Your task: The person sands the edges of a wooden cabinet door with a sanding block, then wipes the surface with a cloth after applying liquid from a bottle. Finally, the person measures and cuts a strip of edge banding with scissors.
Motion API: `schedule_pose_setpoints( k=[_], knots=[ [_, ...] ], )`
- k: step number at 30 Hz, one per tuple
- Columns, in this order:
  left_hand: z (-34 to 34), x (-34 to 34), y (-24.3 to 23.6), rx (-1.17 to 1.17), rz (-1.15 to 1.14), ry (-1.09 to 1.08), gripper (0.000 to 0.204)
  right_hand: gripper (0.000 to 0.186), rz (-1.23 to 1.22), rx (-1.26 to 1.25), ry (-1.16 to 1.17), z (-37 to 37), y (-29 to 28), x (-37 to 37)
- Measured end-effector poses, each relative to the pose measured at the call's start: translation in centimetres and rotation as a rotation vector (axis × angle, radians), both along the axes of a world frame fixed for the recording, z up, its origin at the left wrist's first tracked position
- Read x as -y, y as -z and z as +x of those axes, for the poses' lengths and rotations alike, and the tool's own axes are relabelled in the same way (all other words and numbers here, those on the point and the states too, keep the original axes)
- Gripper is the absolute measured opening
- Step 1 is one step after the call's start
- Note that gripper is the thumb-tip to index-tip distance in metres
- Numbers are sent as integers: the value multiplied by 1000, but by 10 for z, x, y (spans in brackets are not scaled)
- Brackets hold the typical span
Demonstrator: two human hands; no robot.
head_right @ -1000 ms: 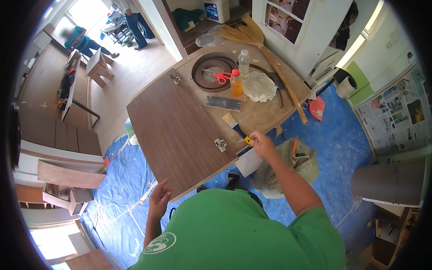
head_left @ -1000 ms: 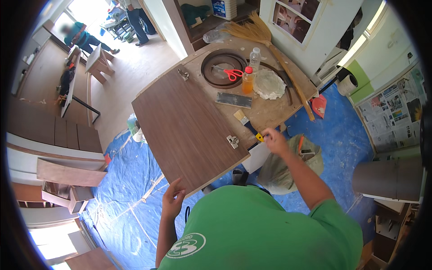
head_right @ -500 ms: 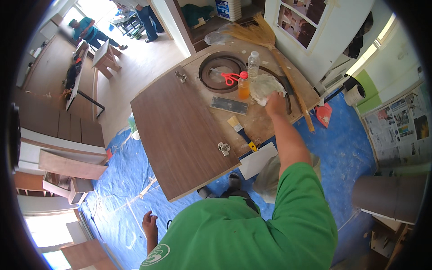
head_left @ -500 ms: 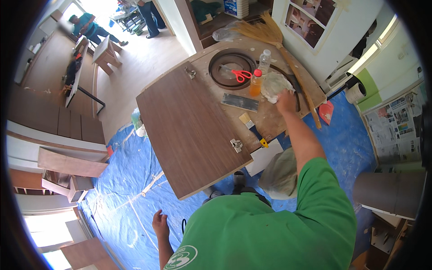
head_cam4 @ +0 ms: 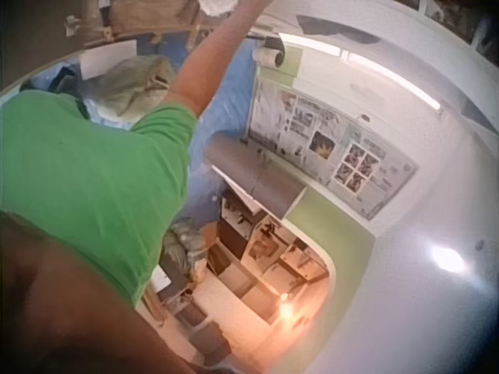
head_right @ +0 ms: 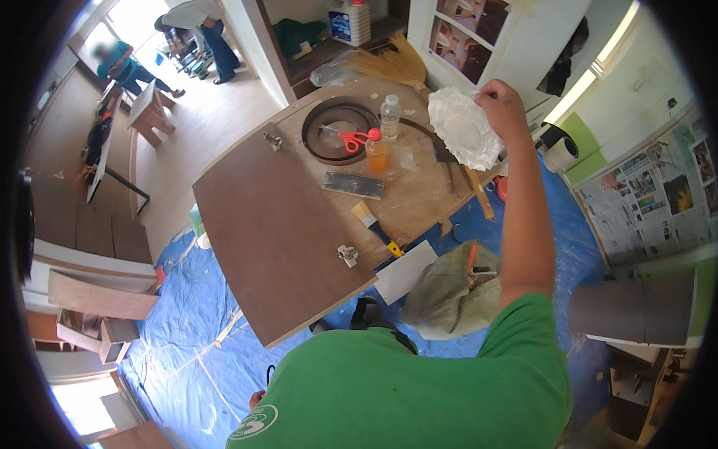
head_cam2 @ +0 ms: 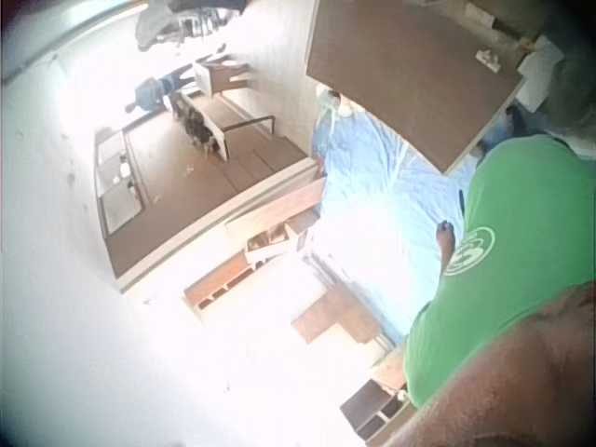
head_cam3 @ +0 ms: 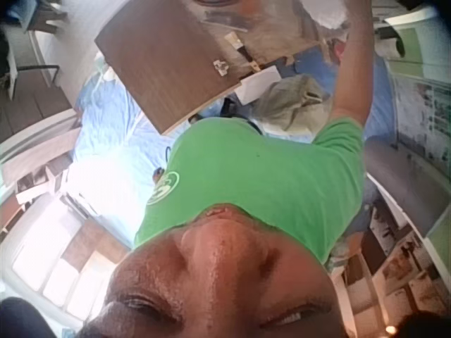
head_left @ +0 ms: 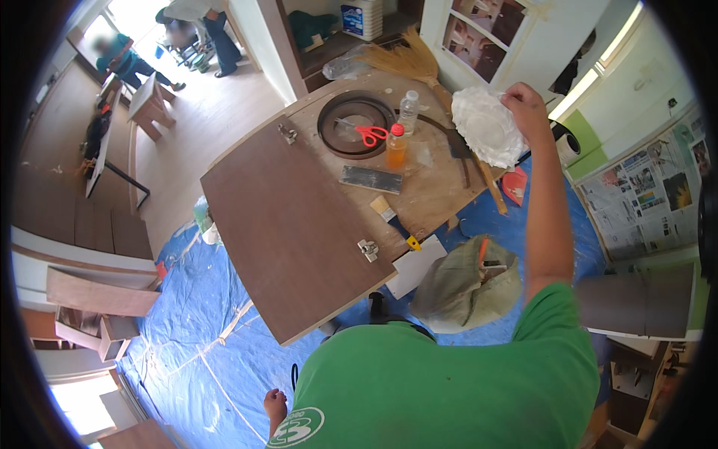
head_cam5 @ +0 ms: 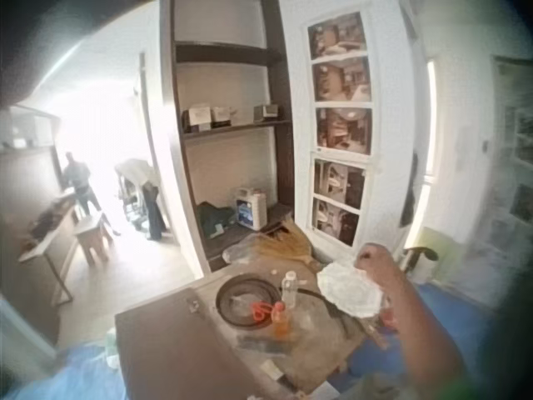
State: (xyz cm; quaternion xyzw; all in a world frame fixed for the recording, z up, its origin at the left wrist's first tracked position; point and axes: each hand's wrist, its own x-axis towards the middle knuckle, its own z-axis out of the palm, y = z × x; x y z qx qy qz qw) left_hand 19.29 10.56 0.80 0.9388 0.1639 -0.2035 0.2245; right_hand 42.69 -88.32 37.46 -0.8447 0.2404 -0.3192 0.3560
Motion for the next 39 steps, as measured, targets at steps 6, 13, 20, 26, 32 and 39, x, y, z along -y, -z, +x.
schedule_pose_setpoints(
  k=[6,13,20,26,32,39],
  knots=[
    [59,26,11,-13,-206,-106,33,12,-418,-198,105,-36,75,-24],
    [118,53,-20,210,-405,-212,33,10,-165,-255,-197,-58,-7,-127],
    [232,284,-163,-52,-1287,-235,53,10,-131,-138,-700,-25,9,-284],
    [269,393,-210,-217,-1876,-146,60,20,71,109,-1192,-23,35,-411],
    [233,338,-205,318,-1385,177,56,18,405,136,-429,27,87,-268],
    [176,220,-240,593,268,633,63,71,351,-83,7,144,220,-20]
  ],
)
